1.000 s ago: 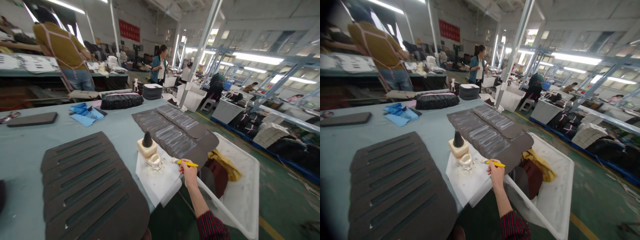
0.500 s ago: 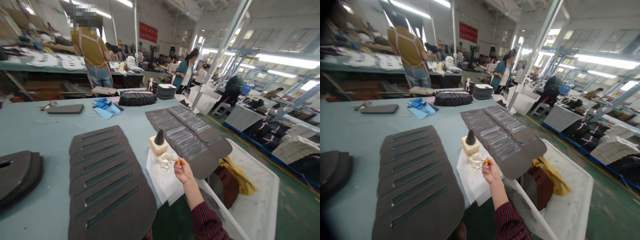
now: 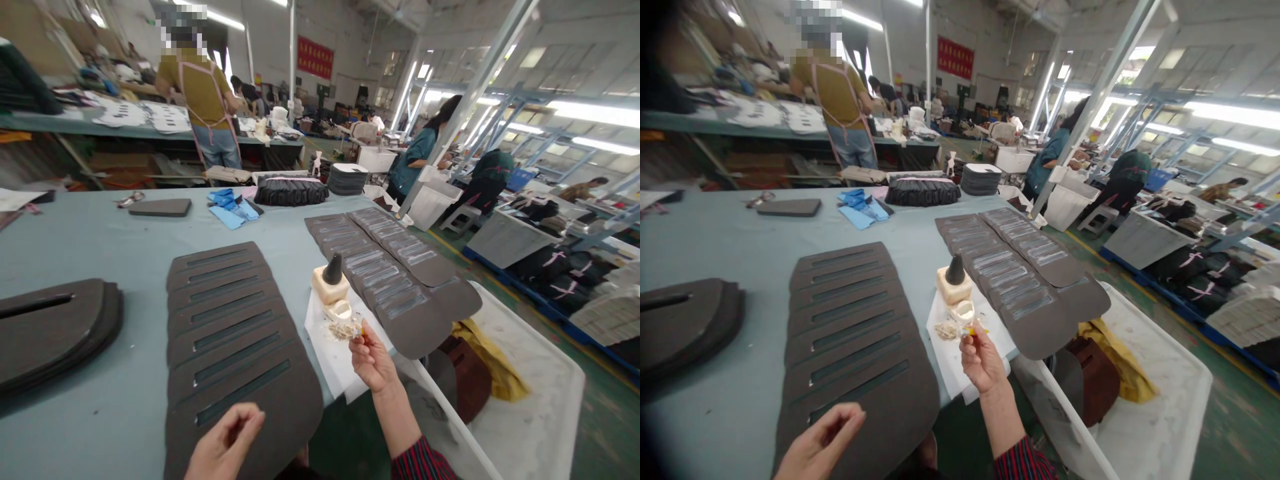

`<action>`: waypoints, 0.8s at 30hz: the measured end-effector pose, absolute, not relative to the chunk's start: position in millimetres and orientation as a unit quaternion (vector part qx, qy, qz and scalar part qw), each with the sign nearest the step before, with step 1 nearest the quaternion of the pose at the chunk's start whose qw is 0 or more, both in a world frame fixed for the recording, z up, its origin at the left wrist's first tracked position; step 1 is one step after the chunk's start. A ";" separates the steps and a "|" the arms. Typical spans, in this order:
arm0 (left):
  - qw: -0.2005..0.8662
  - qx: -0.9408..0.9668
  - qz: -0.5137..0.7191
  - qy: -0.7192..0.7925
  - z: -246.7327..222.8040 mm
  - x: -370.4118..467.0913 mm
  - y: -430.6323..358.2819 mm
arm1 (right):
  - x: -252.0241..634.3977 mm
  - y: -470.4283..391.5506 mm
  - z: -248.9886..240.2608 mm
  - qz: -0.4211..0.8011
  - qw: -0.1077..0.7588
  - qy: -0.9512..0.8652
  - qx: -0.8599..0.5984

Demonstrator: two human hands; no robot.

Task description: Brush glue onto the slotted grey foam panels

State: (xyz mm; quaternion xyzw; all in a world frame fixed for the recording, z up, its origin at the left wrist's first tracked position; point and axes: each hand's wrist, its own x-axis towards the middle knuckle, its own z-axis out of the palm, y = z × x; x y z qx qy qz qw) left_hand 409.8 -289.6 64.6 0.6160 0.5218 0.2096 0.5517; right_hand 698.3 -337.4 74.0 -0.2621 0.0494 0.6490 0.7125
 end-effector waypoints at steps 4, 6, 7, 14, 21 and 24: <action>0.557 0.668 0.252 0.425 116.2 453.7 -286.5 | 684.4 -340.5 70.2 0.638 0.708 0.065 -0.297; 0.535 0.685 0.274 0.412 136.6 471.0 -287.2 | 680.1 -341.6 67.5 0.637 0.698 0.075 -0.318; 0.522 0.690 0.285 0.412 143.4 477.5 -287.4 | 678.5 -341.9 66.6 0.638 0.691 0.080 -0.331; 0.489 0.717 0.290 0.404 146.8 493.4 -287.3 | 672.6 -341.1 66.4 0.598 0.693 0.071 -0.396; 0.489 0.711 0.273 0.425 142.0 494.9 -285.2 | 668.9 -339.8 67.5 0.576 0.692 0.030 -0.435; 0.483 0.721 0.259 0.424 139.9 495.2 -284.3 | 667.8 -338.0 67.1 0.561 0.697 0.005 -0.446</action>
